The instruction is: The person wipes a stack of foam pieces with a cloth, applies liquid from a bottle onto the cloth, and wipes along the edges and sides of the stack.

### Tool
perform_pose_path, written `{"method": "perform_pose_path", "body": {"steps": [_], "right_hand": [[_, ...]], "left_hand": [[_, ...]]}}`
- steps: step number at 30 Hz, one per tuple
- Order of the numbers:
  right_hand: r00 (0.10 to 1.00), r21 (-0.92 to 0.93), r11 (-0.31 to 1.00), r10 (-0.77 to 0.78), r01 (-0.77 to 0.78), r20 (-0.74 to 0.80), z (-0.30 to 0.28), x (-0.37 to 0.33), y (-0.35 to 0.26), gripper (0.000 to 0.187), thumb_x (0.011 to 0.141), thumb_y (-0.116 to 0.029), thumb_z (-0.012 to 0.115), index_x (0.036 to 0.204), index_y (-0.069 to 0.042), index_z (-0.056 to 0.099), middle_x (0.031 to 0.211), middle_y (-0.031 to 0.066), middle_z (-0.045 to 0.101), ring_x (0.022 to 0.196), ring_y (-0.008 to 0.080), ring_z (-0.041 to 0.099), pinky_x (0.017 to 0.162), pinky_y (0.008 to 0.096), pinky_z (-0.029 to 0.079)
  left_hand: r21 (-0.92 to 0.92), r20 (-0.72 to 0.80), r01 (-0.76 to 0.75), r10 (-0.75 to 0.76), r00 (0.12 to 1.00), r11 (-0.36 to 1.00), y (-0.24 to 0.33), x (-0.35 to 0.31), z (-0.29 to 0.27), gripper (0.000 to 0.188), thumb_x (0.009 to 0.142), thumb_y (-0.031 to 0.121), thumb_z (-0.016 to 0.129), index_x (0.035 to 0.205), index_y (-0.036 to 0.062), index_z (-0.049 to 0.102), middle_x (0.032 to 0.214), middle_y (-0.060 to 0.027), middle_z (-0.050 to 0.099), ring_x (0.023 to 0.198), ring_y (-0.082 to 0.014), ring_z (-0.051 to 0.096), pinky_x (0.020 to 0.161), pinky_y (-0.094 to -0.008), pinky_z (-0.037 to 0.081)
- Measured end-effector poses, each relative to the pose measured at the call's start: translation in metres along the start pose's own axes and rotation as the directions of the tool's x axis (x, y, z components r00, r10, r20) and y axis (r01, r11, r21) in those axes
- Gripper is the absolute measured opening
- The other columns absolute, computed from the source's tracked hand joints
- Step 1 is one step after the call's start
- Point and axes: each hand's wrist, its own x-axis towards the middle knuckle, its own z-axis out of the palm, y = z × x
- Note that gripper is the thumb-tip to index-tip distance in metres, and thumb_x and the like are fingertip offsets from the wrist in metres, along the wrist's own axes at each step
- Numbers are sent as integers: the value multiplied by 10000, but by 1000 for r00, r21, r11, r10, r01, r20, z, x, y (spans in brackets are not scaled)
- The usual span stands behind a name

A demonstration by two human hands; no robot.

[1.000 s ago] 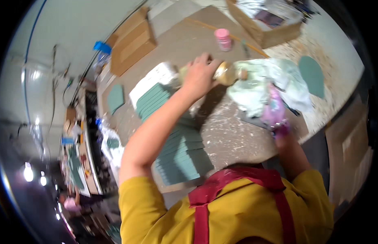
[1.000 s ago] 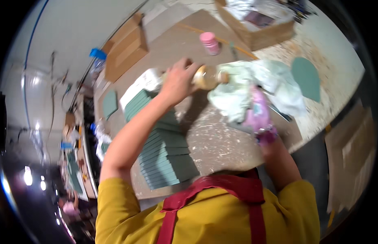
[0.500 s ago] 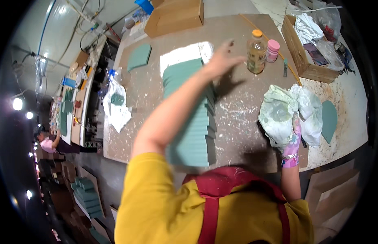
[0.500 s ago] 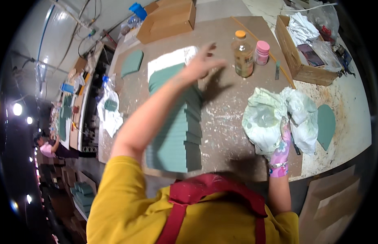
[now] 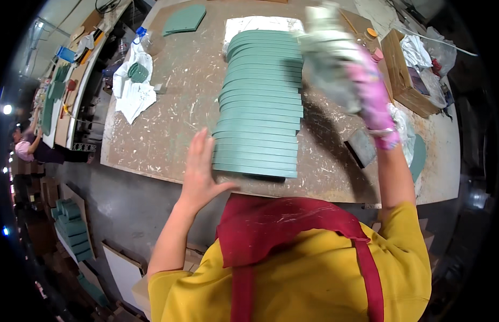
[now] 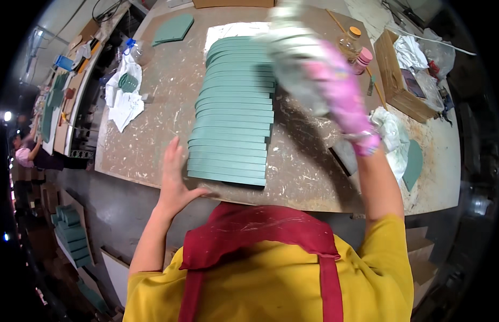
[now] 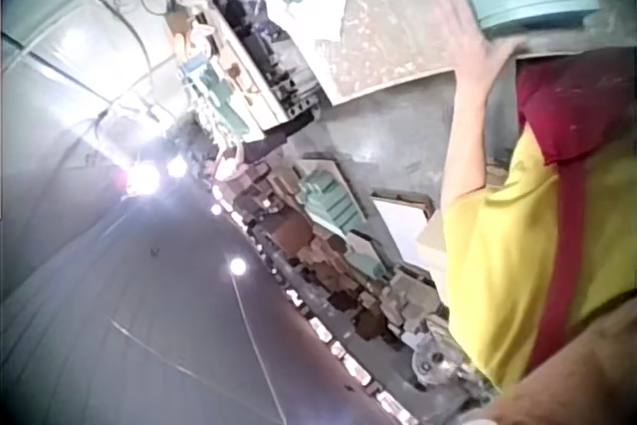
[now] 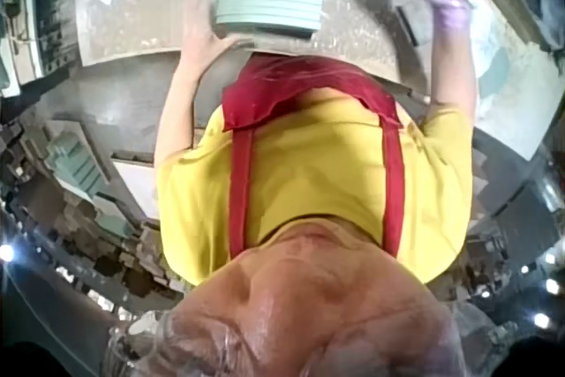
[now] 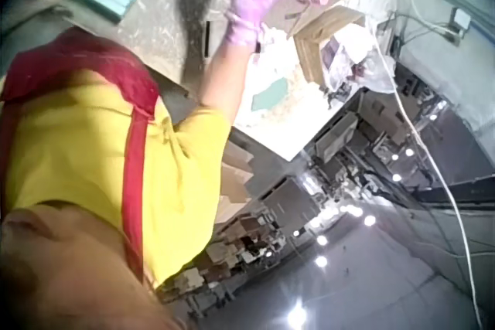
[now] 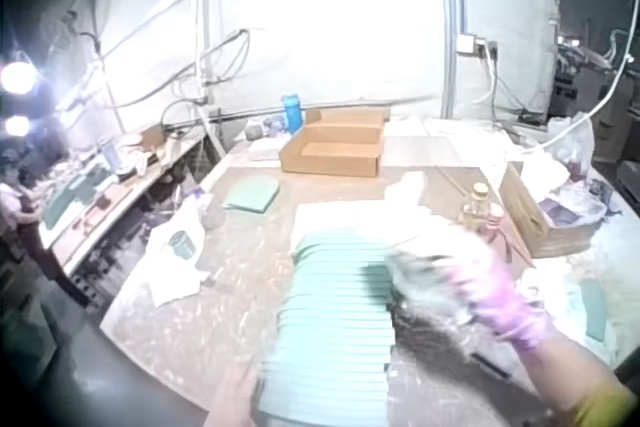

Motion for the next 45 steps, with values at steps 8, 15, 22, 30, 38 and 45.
{"method": "perform_pose_path", "body": {"steps": [8,15,22,30,38,45], "right_hand": [[837,-657,523,-403,543,370,58,4,29,351,786,-73,589,1136,-66,570,1064,181,588,953,360,605,847,460,495],[970,-563,796,-237,224,50,22,8,-8,278,805,-124,603,1072,-48,593,981,163,619,893,258,641,759,352,528],[796,-713,355,-269,605,542,148,29,-11,278,706,-102,629,979,-84,581,929,97,587,783,303,625,670,401,516],[815,-660,536,-98,526,571,110,52,-21,428,815,-143,546,1242,-108,542,932,191,618,780,352,636,716,438,523],[992,-303,952,-84,52,-95,41,5,15,255,806,-56,669,1053,-16,618,1044,85,624,906,205,617,816,328,501],[953,-471,855,-79,216,292,136,10,-68,390,806,-189,674,1130,-39,518,1011,128,629,911,276,636,809,364,498]], "left_hand": [[-63,89,-87,92,992,994,-6,15,15,979,558,304,861,1378,47,392,1487,-167,295,1368,-410,255,1102,-482,287],[-248,54,-12,26,998,969,-26,8,26,1068,585,306,861,1440,72,267,1519,-135,205,1381,-386,227,1085,-488,299],[-513,196,175,-84,977,841,-36,16,31,1137,607,291,854,1456,21,149,1519,-186,139,1381,-386,214,1121,-453,262],[-487,186,152,-68,980,860,-35,16,33,1136,599,305,849,1453,18,158,1520,-161,144,1364,-389,236,1103,-466,275],[-637,360,301,-72,930,709,-63,20,9,1105,631,329,829,1468,24,174,1511,-186,210,1369,-363,263,1115,-466,260],[-439,-176,-418,380,908,795,-24,127,-18,610,728,78,725,1298,60,508,1286,-160,526,1144,-337,532,970,-430,410]]}}
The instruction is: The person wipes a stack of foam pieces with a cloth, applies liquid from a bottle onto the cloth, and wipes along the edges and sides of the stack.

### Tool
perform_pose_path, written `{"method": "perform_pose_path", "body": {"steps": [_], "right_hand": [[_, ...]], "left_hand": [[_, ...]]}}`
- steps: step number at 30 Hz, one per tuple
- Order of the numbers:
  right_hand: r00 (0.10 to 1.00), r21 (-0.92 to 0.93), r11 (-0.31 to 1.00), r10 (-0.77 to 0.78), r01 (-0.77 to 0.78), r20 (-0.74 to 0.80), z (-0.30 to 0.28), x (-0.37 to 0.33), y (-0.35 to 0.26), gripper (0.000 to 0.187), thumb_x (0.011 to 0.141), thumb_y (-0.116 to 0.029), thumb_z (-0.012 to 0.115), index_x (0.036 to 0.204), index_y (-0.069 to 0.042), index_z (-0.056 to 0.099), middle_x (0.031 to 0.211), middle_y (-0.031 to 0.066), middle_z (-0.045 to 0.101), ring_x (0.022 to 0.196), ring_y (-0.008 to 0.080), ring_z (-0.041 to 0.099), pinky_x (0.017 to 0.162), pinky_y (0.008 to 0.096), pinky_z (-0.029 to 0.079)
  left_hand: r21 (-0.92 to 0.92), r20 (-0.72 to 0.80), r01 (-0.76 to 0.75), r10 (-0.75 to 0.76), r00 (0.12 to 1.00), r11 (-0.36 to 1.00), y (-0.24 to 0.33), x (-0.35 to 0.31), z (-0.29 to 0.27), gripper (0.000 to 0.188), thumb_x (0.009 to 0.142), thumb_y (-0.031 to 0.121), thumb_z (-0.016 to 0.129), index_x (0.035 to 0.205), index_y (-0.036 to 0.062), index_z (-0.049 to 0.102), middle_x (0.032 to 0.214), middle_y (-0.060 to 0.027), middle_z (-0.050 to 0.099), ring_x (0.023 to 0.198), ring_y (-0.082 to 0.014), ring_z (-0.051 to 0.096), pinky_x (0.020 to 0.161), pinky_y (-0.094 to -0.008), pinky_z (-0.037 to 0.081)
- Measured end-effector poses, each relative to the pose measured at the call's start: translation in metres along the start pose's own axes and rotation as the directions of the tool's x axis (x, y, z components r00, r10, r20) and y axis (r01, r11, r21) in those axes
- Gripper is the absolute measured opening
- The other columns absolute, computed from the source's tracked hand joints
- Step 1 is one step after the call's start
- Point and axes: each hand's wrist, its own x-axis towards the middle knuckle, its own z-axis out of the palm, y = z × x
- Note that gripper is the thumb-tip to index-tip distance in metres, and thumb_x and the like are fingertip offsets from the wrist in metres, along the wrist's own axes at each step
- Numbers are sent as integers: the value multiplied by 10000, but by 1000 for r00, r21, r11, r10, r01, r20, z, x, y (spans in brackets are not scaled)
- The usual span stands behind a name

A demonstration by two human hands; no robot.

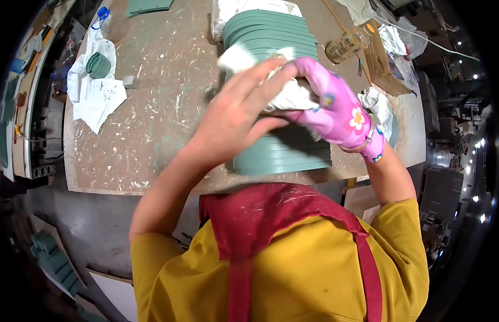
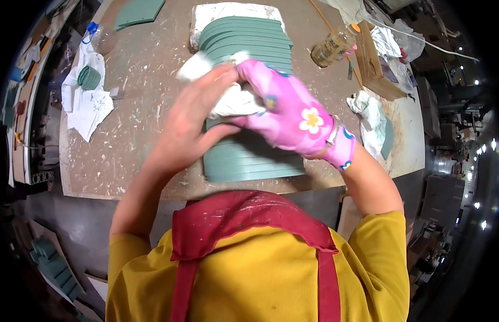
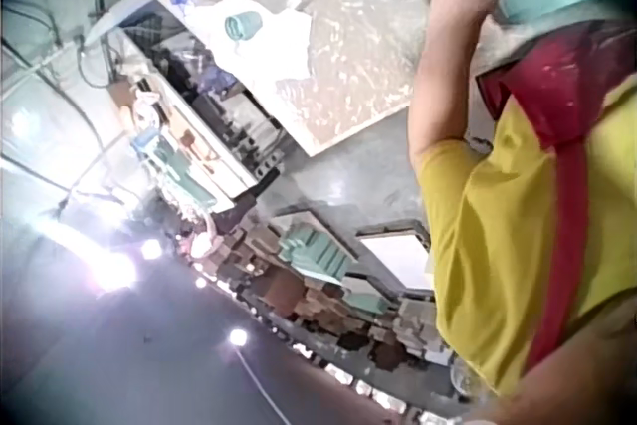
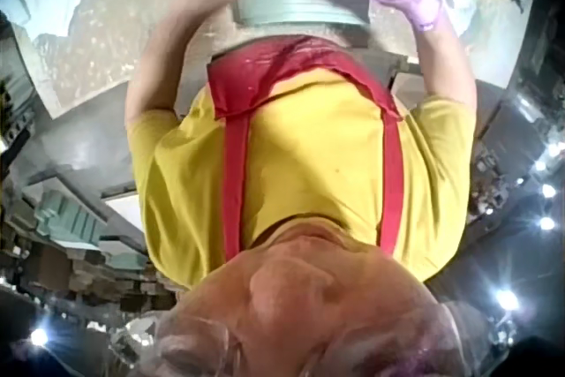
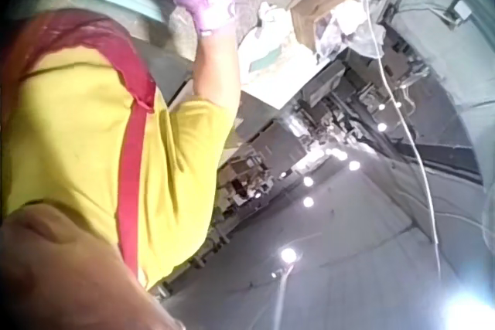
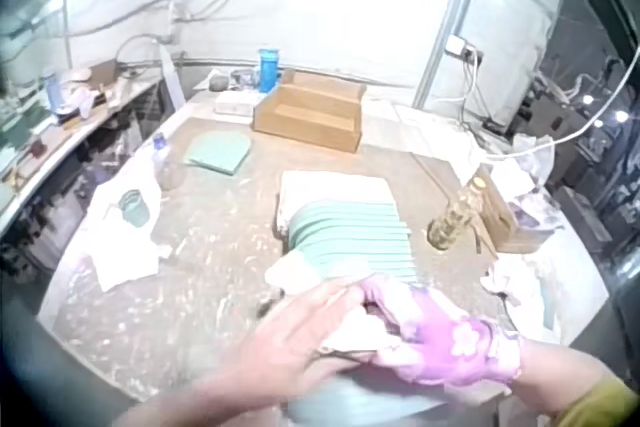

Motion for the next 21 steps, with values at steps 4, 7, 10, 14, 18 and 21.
{"method": "perform_pose_path", "body": {"steps": [4,7,10,14,18,21], "right_hand": [[960,201,978,114,-62,-258,-8,-26,12,716,818,-448,640,1337,-6,420,1316,214,489,1245,332,468,1060,404,358],[992,-473,875,62,-106,-107,25,-67,24,813,809,-546,605,1357,17,399,1362,233,431,1316,380,364,1115,451,252],[999,-636,770,52,-45,-8,56,-78,27,875,805,-646,523,1369,11,398,1448,247,328,1349,403,298,1130,495,150],[999,-648,760,38,-48,-30,57,-75,32,909,761,-689,538,1352,-6,437,1460,188,347,1343,375,320,1124,500,163],[1000,-607,794,-3,3,0,53,-77,38,1015,698,-781,505,1365,-20,429,1465,182,342,1343,381,314,1122,511,157],[996,-627,775,-27,77,88,46,-75,28,1029,698,-791,495,1386,-32,403,1458,177,354,1364,378,278,1127,518,135]], "left_hand": [[208,-261,250,-193,946,946,-22,-8,-22,274,706,28,716,971,58,653,912,-87,657,859,-283,619,844,-384,447],[425,-56,57,-37,998,903,2,0,-25,240,701,216,762,887,87,681,977,-74,654,911,-260,606,849,-398,429],[268,221,-39,-22,975,963,22,-29,39,263,802,307,682,968,106,654,982,-108,597,991,-300,550,863,-418,431],[159,157,374,-398,904,914,-30,-76,12,201,876,244,615,986,76,628,978,-133,600,929,-288,572,818,-402,447],[-301,-14,769,-809,588,564,-18,-83,-8,156,916,179,561,970,41,607,927,-134,608,867,-265,590,797,-382,462],[-213,-14,546,-562,827,810,36,-39,2,176,903,211,590,992,59,599,872,-108,620,831,-242,602,771,-393,464]]}}
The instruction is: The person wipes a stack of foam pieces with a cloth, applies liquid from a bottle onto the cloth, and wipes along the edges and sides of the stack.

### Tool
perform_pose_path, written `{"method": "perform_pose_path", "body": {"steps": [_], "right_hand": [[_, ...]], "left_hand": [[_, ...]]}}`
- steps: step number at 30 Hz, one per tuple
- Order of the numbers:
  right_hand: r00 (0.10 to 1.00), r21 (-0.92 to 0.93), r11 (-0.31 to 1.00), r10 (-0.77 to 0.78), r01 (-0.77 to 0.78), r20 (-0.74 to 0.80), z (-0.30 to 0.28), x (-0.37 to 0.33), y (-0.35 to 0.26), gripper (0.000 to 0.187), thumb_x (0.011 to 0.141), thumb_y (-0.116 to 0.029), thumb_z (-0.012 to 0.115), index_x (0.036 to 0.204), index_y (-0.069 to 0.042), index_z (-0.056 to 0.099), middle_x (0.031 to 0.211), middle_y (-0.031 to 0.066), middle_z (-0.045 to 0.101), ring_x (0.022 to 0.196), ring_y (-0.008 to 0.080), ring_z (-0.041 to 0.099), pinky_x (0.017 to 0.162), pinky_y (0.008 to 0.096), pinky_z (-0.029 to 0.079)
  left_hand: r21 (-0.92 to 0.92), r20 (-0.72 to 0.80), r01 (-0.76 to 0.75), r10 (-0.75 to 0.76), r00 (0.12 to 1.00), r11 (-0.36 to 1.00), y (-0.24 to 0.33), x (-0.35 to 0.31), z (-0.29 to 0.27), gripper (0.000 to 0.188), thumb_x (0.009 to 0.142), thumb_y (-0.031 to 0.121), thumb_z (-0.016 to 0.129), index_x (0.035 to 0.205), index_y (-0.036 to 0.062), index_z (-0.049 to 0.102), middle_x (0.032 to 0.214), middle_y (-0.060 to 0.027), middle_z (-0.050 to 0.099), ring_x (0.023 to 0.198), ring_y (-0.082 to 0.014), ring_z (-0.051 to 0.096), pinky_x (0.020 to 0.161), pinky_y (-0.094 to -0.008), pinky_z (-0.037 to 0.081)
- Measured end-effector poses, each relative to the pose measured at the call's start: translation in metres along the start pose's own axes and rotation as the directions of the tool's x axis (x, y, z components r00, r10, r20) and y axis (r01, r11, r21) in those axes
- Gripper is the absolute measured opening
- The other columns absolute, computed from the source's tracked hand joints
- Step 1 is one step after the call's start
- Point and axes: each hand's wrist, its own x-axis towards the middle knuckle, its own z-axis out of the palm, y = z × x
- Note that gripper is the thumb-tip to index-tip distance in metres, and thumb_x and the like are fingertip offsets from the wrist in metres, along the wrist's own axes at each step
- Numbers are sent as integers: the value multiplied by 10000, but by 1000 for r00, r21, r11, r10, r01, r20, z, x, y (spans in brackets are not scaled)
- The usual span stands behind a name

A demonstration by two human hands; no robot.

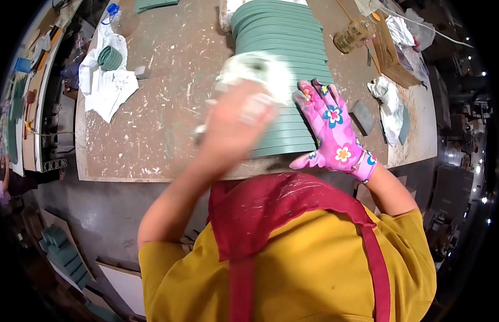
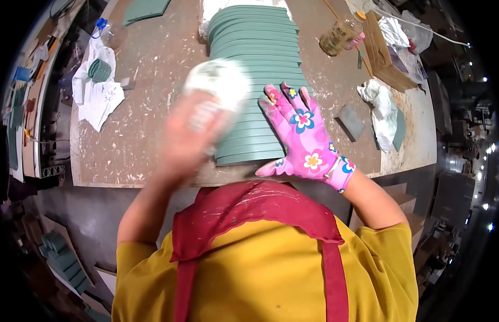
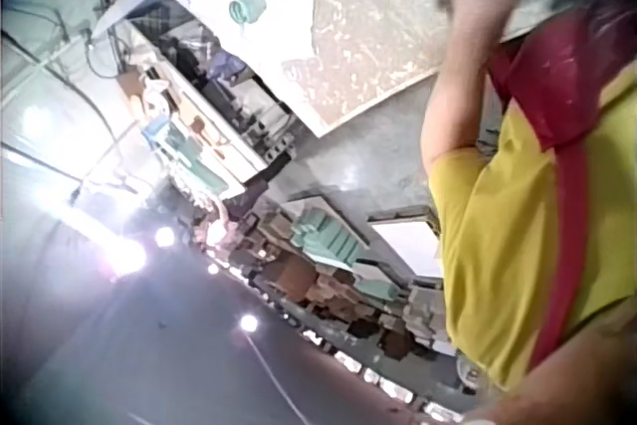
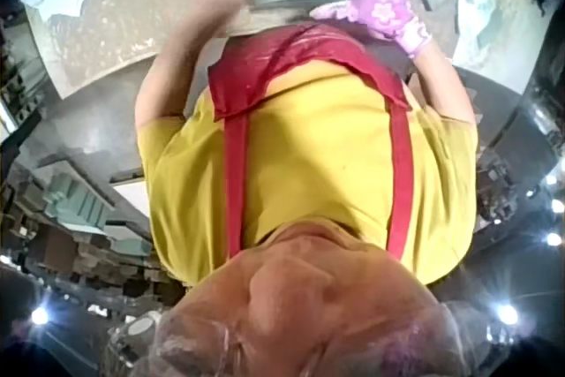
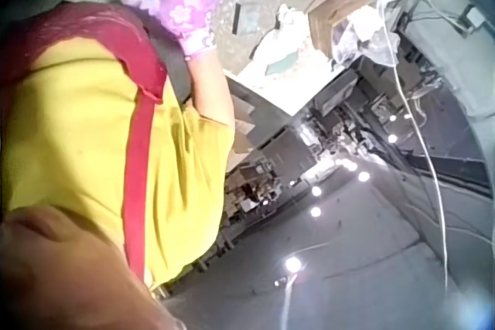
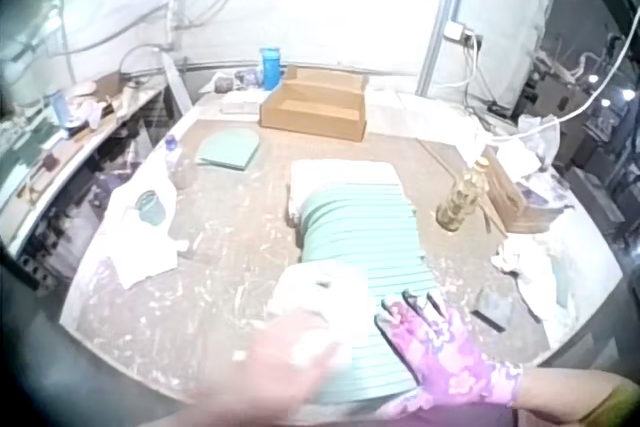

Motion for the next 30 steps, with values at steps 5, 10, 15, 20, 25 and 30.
{"method": "perform_pose_path", "body": {"steps": [5,10,15,20,25,30], "right_hand": [[999,-24,1000,12,-13,-41,11,-2,5,948,719,-685,589,1389,-41,399,1462,166,350,1376,367,262,1128,513,149],[999,-25,999,34,-34,-6,7,-7,-5,963,698,-684,613,1376,-32,406,1470,173,332,1369,375,279,1124,519,158],[999,-88,996,13,-10,37,9,-1,-1,978,691,-697,609,1379,-34,400,1475,172,328,1367,374,281,1122,524,157],[999,-78,997,13,-16,-34,7,-3,-2,979,702,-706,592,1376,-23,402,1475,173,328,1356,380,298,1117,524,172],[999,-53,998,20,-22,-30,9,0,1,963,701,-705,593,1363,-26,424,1473,171,331,1350,383,303,1116,524,176],[999,-58,998,37,-37,-11,7,2,-3,950,702,-708,588,1360,-40,431,1474,162,332,1352,377,304,1119,518,172]], "left_hand": [[368,119,-390,373,920,844,-73,-38,17,172,788,171,663,888,43,605,862,-130,580,791,-330,577,704,-408,458],[155,-192,-86,115,975,984,-55,-32,-12,123,829,100,624,912,10,607,870,-161,601,791,-335,596,701,-391,483],[352,208,-520,476,854,779,-51,-31,32,122,818,121,645,883,26,605,899,-130,607,830,-303,598,654,-393,494],[224,-20,-91,98,995,970,-111,-56,2,98,839,86,624,882,3,597,799,-143,580,708,-330,579,603,-395,462],[89,-44,-455,460,887,886,-45,-24,26,111,836,65,622,912,-9,593,814,-165,575,717,-341,583,615,-392,465],[147,51,-66,59,997,987,-135,-59,6,139,825,95,637,909,-2,585,855,-147,576,761,-352,580,655,-413,469]]}}
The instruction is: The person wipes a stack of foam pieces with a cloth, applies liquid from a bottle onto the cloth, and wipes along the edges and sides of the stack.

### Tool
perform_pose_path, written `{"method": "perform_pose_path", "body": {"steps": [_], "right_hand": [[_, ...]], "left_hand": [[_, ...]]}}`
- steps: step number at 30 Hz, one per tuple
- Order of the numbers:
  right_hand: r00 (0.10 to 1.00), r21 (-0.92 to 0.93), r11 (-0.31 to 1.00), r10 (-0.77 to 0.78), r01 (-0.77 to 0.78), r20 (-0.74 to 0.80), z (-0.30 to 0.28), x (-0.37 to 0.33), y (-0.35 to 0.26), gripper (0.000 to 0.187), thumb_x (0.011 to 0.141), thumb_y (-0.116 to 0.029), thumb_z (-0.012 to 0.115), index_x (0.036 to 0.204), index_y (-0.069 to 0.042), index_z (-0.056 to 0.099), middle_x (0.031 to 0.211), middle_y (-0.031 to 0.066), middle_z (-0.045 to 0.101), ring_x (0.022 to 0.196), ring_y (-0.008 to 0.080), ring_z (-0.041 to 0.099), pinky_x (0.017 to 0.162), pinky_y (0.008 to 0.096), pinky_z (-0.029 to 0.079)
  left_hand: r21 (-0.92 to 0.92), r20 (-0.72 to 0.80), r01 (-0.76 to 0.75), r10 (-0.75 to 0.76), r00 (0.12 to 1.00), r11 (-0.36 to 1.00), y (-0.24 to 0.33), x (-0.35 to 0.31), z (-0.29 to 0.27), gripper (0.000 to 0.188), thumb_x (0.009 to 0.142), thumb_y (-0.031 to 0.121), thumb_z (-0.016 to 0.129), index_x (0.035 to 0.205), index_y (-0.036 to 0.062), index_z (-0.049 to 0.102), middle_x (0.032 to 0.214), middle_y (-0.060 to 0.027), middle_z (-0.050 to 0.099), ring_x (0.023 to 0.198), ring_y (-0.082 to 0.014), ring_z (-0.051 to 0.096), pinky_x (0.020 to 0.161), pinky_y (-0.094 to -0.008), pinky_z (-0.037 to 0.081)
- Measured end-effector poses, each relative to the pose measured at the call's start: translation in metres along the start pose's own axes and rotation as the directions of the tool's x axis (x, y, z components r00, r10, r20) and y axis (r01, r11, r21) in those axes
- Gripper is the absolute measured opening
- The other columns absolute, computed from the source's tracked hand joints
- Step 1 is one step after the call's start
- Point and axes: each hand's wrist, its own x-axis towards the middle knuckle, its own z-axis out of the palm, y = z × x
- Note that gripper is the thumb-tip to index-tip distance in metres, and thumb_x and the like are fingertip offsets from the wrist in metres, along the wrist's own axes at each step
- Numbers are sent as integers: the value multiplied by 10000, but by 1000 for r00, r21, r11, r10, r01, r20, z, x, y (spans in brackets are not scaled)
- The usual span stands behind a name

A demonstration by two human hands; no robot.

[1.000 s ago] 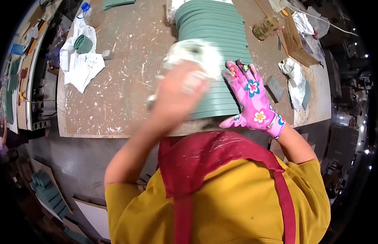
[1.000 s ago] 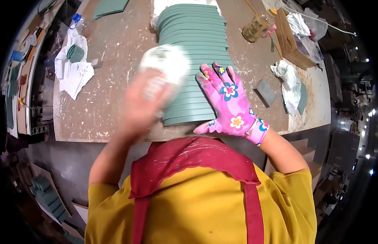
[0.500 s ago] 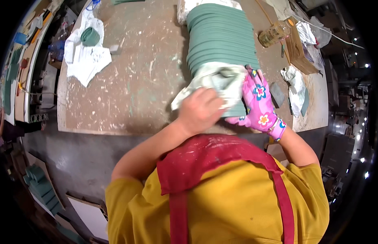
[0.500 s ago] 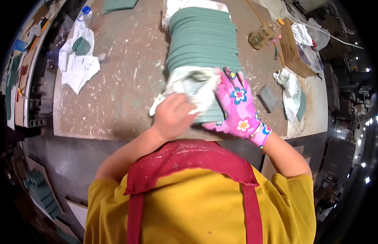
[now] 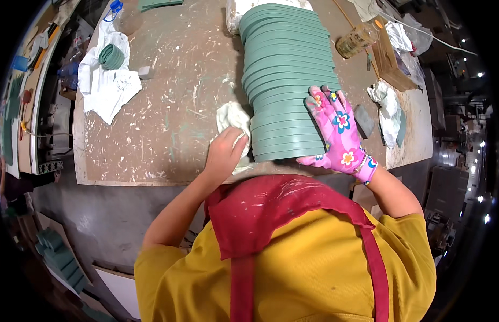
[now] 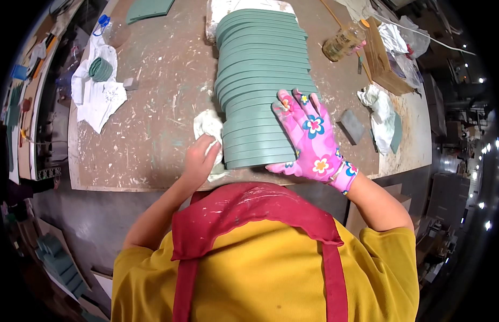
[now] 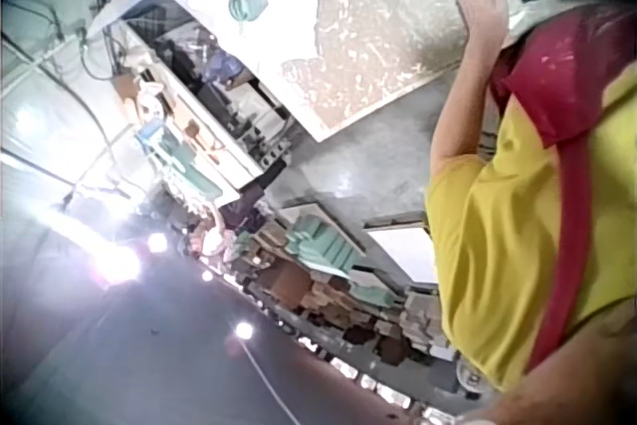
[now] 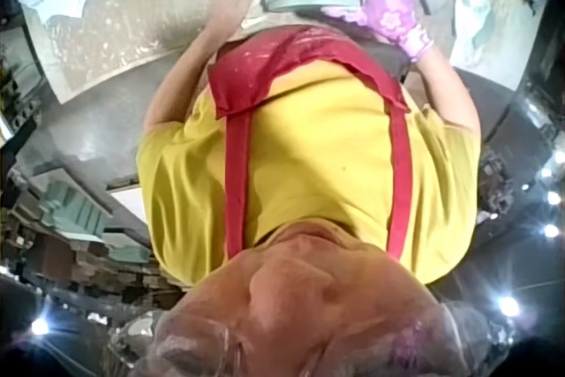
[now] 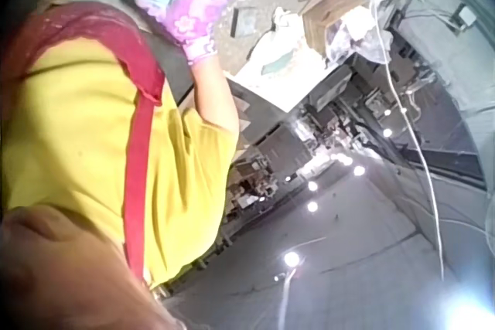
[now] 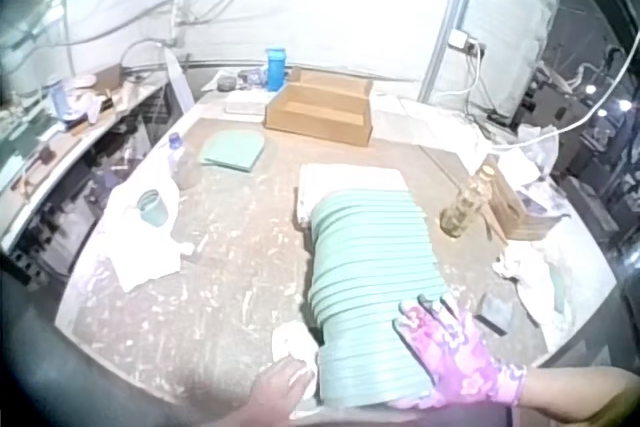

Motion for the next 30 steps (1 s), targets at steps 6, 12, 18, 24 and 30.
{"method": "perform_pose_path", "body": {"steps": [6,12,18,24,30], "right_hand": [[1000,-14,1000,-8,8,-2,-1,-2,2,933,704,-695,593,1346,-36,443,1473,160,334,1355,372,298,1119,516,174],[1000,6,1000,-16,16,23,-6,1,1,928,721,-687,588,1359,-32,428,1470,178,330,1364,379,282,1121,512,169],[982,226,960,181,-167,-43,-16,14,26,837,834,-552,574,1416,-4,326,1467,259,287,1374,419,239,1116,509,174],[978,137,971,204,-197,-39,7,24,28,783,830,-499,599,1389,2,373,1463,248,305,1340,449,281,1096,487,242],[976,163,966,212,-200,-58,1,23,28,771,819,-524,596,1378,-30,403,1463,214,325,1329,429,308,1098,505,230]], "left_hand": [[36,-37,-310,311,950,950,71,23,-5,167,792,18,630,952,3,583,836,-158,531,753,-357,549,644,-388,446],[128,59,-91,84,995,988,25,2,-13,173,854,144,620,972,23,584,898,-155,567,819,-351,568,722,-423,472],[-34,-267,-248,230,936,968,106,109,-48,232,856,180,634,1009,6,612,937,-138,623,911,-314,603,842,-388,450],[239,24,-388,394,919,890,63,126,10,359,810,147,638,1169,149,624,1335,-108,484,1293,-330,355,1068,-457,282],[-90,-212,7,-26,977,996,10,91,-23,337,809,58,652,1142,20,621,1261,-153,548,1159,-295,512,984,-396,407]]}}
